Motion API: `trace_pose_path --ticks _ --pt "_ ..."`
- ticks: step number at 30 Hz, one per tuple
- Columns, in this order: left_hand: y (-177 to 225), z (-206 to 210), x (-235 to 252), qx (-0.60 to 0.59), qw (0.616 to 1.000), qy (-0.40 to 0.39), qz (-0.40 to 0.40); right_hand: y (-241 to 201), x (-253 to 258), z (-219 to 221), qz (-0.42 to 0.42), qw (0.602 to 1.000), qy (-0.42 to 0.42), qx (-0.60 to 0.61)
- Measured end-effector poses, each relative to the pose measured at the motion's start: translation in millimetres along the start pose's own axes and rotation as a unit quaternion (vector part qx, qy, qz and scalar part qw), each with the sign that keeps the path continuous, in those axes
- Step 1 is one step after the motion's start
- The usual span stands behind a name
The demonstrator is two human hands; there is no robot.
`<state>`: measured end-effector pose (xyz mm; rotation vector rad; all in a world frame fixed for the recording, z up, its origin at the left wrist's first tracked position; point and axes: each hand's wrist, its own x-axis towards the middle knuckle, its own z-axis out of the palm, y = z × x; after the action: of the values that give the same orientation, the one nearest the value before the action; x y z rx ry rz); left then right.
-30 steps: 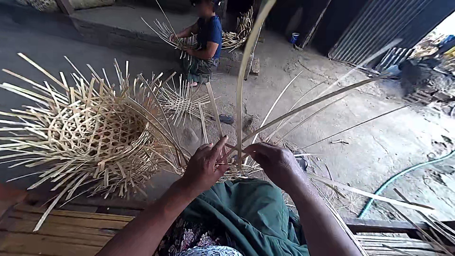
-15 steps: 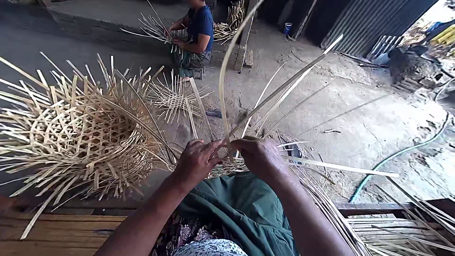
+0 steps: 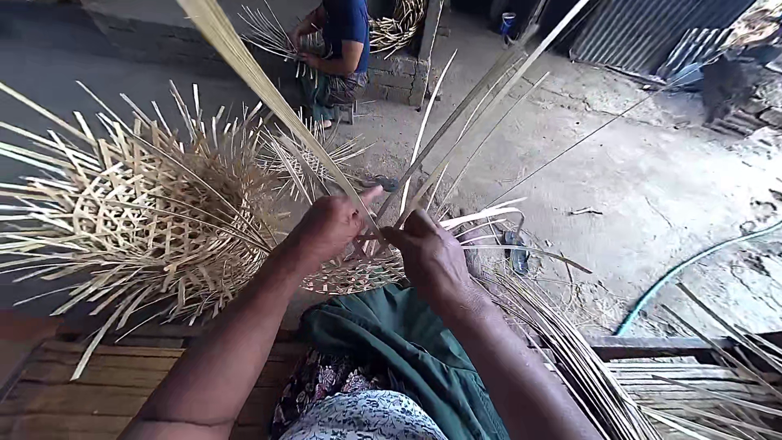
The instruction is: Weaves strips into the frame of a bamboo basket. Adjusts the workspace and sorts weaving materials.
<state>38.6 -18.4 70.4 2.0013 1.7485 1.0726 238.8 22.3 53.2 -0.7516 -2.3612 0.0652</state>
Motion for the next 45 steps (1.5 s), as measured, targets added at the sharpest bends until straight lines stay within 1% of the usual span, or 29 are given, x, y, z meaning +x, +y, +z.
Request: trace_pose_path --ticks 1,3,5,6,7,9,11,13,17,18,19,20,21,23,25,27,28,30,32,33,35,37,38,41,42,43,45 --pt "1.3 -1.8 2.9 -0.017 0.998 -0.047 -0.03 1.7 -0.9 1.8 -0.01 1.0 -0.001 0.02" --pt "0.0 -2.7 6.4 -0.08 0.99 -0.087 -0.074 7.6 -2.7 4.1 -0.024 0.998 -0.002 0.051" --pt "-0.7 0.1 5.0 -0.163 0.979 -0.081 -0.094 10.2 -5.7 6.0 -0.024 0.998 0.006 0.066" --pt "-1.2 2.1 3.4 -0.189 0.975 -0.073 -0.087 10.0 -6.8 6.7 -0.016 0.998 0.015 0.064" --pt "-2.4 4.1 1.1 -0.199 0.976 -0.063 -0.065 9.9 -7.1 7.0 -0.006 0.998 0.022 0.059" --pt "-6.4 8.1 -5.0 -0.176 0.984 -0.038 -0.001 10.4 -6.7 6.1 0.025 0.998 0.027 0.053" --pt "-9.2 12.0 -13.3 -0.144 0.989 -0.004 0.043 8.1 -6.3 2.1 0.062 0.997 0.016 0.046" --pt "-14.3 19.3 -22.0 -0.117 0.989 0.045 0.083 3.2 -6.1 -2.4 0.098 0.995 -0.006 0.036" --pt "-13.1 32.1 -29.3 -0.064 0.966 0.171 0.184 0.1 -4.4 -4.5 0.13 0.991 -0.019 0.021" --pt "-8.5 32.5 -28.5 -0.042 0.957 0.196 0.208 0.5 -4.0 -4.7 0.126 0.992 -0.014 0.019" --pt "-2.1 31.2 -26.3 -0.012 0.952 0.2 0.233 1.8 -3.8 -4.2 0.117 0.993 -0.007 0.02" --pt "4.7 29.7 -22.5 0.029 0.949 0.181 0.255 3.8 -4.4 -2.2 0.102 0.994 0.007 0.025" --pt "8.8 30.1 -16.3 0.076 0.947 0.147 0.276 6.1 -5.5 -0.6 0.091 0.995 0.015 0.042" --pt "6.5 34.3 0.1 0.18 0.938 0.065 0.29 13.4 -11.2 4.2 0.095 0.99 0.027 0.101" --pt "2.7 31.4 18.6 0.262 0.927 -0.001 0.267 26.4 -23.3 14.0 0.138 0.976 0.044 0.165" --pt "5.1 21.4 34.4 0.31 0.925 -0.06 0.21 38.3 -37.7 23.7 0.206 0.954 0.061 0.208" --pt "7.4 16.5 39.4 0.319 0.927 -0.085 0.177 42.2 -43.1 26.3 0.237 0.94 0.059 0.237" --pt "11.3 11.3 41.5 0.296 0.939 -0.115 0.136 46.2 -49.0 31.5 0.275 0.909 0.056 0.307" --pt "10.0 9.4 35.1 0.252 0.952 -0.109 0.138 43.7 -47.3 33.7 0.289 0.882 0.064 0.366" --pt "8.5 8.9 30.0 0.23 0.957 -0.094 0.147 40.3 -43.9 32.0 0.296 0.874 0.064 0.381" --pt "3.6 9.1 16.2 0.194 0.963 -0.054 0.182 33.0 -35.8 27.9 0.312 0.871 0.05 0.376" --pt "1.2 8.7 -1.2 0.179 0.962 -0.03 0.205 26.7 -29.1 26.1 0.311 0.88 0.022 0.357" --pt "1.0 7.8 -8.8 0.178 0.961 -0.022 0.211 24.3 -25.8 24.5 0.306 0.887 -0.011 0.345" --pt "-2.4 4.6 -27.2 0.181 0.959 -0.007 0.216 17.2 -11.8 12.7 0.29 0.898 -0.154 0.294" --pt "-3.9 3.3 -31.3 0.18 0.96 -0.006 0.216 17.4 -8.4 11.7 0.275 0.894 -0.18 0.305" --pt "-5.5 1.5 -33.8 0.18 0.96 -0.005 0.217 19.9 -6.3 12.2 0.258 0.882 -0.196 0.342" --pt "-9.5 -2.1 -37.3 0.171 0.962 -0.012 0.213 27.9 -4.8 16.9 0.23 0.835 -0.211 0.453"
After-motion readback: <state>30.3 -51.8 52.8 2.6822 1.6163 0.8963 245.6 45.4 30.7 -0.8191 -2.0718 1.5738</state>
